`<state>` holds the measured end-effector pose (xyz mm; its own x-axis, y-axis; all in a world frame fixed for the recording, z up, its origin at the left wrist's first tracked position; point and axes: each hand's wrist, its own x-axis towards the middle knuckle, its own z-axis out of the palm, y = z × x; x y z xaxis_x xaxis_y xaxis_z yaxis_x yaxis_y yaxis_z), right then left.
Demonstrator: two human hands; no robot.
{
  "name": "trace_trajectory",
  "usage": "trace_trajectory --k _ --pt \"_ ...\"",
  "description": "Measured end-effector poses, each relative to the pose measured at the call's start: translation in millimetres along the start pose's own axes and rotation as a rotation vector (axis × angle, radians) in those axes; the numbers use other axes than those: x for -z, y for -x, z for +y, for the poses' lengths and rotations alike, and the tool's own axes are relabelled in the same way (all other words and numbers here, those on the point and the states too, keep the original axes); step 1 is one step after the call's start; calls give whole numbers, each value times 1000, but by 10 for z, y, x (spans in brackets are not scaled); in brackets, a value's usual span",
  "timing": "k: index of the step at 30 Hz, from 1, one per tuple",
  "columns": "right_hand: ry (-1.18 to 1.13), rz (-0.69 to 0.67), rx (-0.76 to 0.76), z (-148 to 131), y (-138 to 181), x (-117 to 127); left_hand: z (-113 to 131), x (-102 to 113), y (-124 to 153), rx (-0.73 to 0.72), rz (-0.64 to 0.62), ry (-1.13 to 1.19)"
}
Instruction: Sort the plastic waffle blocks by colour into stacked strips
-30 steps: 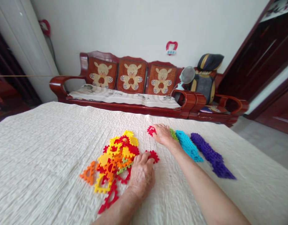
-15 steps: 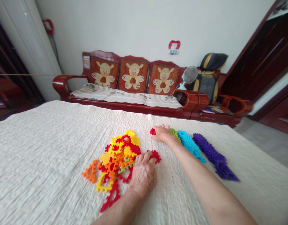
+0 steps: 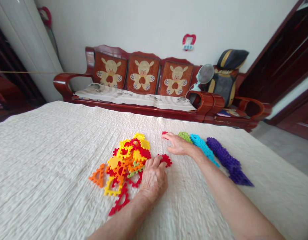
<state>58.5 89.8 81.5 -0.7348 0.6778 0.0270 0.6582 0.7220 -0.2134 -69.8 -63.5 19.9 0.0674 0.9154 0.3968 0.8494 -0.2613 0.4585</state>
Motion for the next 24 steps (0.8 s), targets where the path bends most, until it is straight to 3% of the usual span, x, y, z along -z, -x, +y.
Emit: trace_trajectory --k 4,11,14,24 --pt "-202 -154 143 -115 338 -95 4 6 0 4 14 9" --pt "-197 -30 124 -112 389 -234 -25 -18 9 -6 111 71" --pt "-142 53 77 -52 383 -229 -25 -17 23 -11 63 37" --pt "-171 2 158 -88 447 -223 9 5 47 -35 -35 -51"
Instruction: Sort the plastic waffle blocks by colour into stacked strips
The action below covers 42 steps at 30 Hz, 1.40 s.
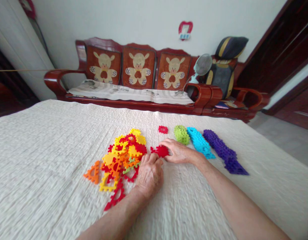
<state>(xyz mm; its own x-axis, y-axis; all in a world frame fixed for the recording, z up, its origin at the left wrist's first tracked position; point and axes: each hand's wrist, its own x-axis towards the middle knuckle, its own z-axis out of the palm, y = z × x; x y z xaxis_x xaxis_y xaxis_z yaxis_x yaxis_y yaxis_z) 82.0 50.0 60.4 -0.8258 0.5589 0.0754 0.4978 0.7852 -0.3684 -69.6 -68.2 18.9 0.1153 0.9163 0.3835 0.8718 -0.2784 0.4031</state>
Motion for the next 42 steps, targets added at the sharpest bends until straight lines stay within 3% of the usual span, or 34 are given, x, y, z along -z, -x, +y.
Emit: trace_trajectory --k 6,10,15,21,34,37,40,42 --pt "79 159 -63 73 -38 106 -3 -12 -10 2 -1 -1" --pt "249 255 -132 253 -276 296 -4 -18 -19 7 -5 -8" --pt "388 123 -361 452 -631 405 -2 -22 -19 14 -6 1" --pt "396 7 -418 498 -759 347 6 -31 -10 16 -16 -6" --pt "368 -54 -379 570 -865 275 8 -27 -17 -1 -23 -45" --pt "364 -1 -352 516 -817 269 3 -31 -17 -8 -18 -41" --pt "276 105 -169 381 -673 218 -4 -39 -18 -17 -14 -34" --pt "138 75 8 277 -564 138 -7 -45 -16 -17 -19 -28"
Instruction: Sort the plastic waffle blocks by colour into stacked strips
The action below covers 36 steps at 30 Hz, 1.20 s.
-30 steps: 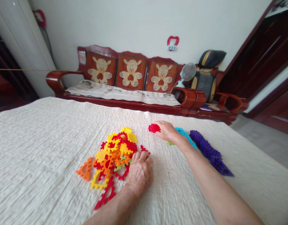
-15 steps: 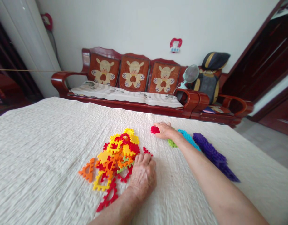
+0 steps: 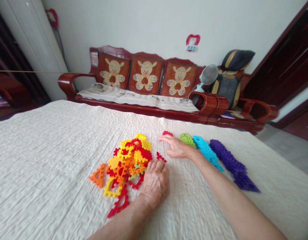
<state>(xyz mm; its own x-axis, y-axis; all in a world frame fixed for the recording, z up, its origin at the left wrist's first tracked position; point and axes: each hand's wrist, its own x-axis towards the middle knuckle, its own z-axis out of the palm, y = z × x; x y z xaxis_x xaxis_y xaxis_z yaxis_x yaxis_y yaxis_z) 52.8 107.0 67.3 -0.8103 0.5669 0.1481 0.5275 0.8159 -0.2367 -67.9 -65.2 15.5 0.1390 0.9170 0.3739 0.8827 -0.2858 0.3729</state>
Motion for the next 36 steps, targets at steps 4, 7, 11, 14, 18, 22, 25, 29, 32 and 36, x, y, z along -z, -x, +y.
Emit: trace_trajectory --k 4,7,11,14,18,22,25,29,32,36 --pt "-212 21 114 -193 112 -183 7 -1 8 9 8 21" --pt "-260 101 67 -294 38 -272 22 24 7 14 0 23" --pt "-259 118 112 -417 -218 -244 27 70 -14 8 -44 -1" --pt "-269 84 186 -521 -455 -166 17 72 -14 -1 -72 -10" --pt "-256 -47 257 -668 -697 -84 40 55 40 -19 -55 -12" --pt "-226 -118 257 -752 -766 -100 67 187 34 -92 131 13" --pt "-227 -85 246 -747 -760 -183 -128 451 -100 -82 311 33" --pt "-223 -43 233 -738 -742 -302 -788 821 -280 283 425 2" --pt "-212 9 222 -779 -708 -350 -1268 920 -289 539 288 68" --pt "-254 90 218 -848 -631 -332 -1508 893 -228 533 107 345"
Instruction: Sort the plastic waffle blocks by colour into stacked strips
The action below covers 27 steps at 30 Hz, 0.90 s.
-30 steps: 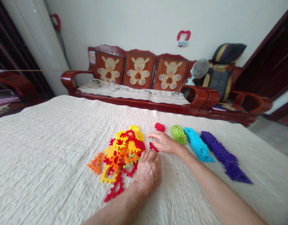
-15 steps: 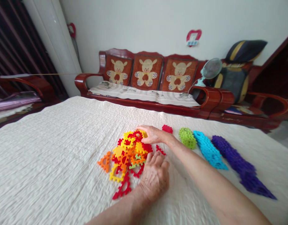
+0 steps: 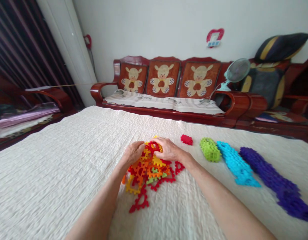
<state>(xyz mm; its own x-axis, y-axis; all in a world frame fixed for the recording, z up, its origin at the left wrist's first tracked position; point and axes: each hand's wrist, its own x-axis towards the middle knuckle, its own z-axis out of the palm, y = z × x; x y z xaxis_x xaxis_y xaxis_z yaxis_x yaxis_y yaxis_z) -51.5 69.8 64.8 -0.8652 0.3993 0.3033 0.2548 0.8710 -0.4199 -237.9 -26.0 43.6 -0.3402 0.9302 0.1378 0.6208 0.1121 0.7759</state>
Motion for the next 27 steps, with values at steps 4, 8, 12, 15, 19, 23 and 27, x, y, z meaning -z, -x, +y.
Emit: trace_trajectory --k 4,8,12,15,19,23,27 --pt "-76 86 -67 28 69 192 -40 16 -6 128 -12 304" --pt "44 260 -233 280 159 544 -147 1 -61 117 53 332" --pt "309 298 -499 603 317 846 -244 -55 -102 35 43 201" --pt "411 218 -604 754 427 934 -267 -77 -109 34 28 190" --pt "423 44 -644 802 480 914 -276 -86 -115 57 17 177" --pt "420 -57 -650 788 463 856 -297 -98 -129 41 31 161" --pt "428 -107 -677 792 448 802 -306 -104 -132 48 30 149"
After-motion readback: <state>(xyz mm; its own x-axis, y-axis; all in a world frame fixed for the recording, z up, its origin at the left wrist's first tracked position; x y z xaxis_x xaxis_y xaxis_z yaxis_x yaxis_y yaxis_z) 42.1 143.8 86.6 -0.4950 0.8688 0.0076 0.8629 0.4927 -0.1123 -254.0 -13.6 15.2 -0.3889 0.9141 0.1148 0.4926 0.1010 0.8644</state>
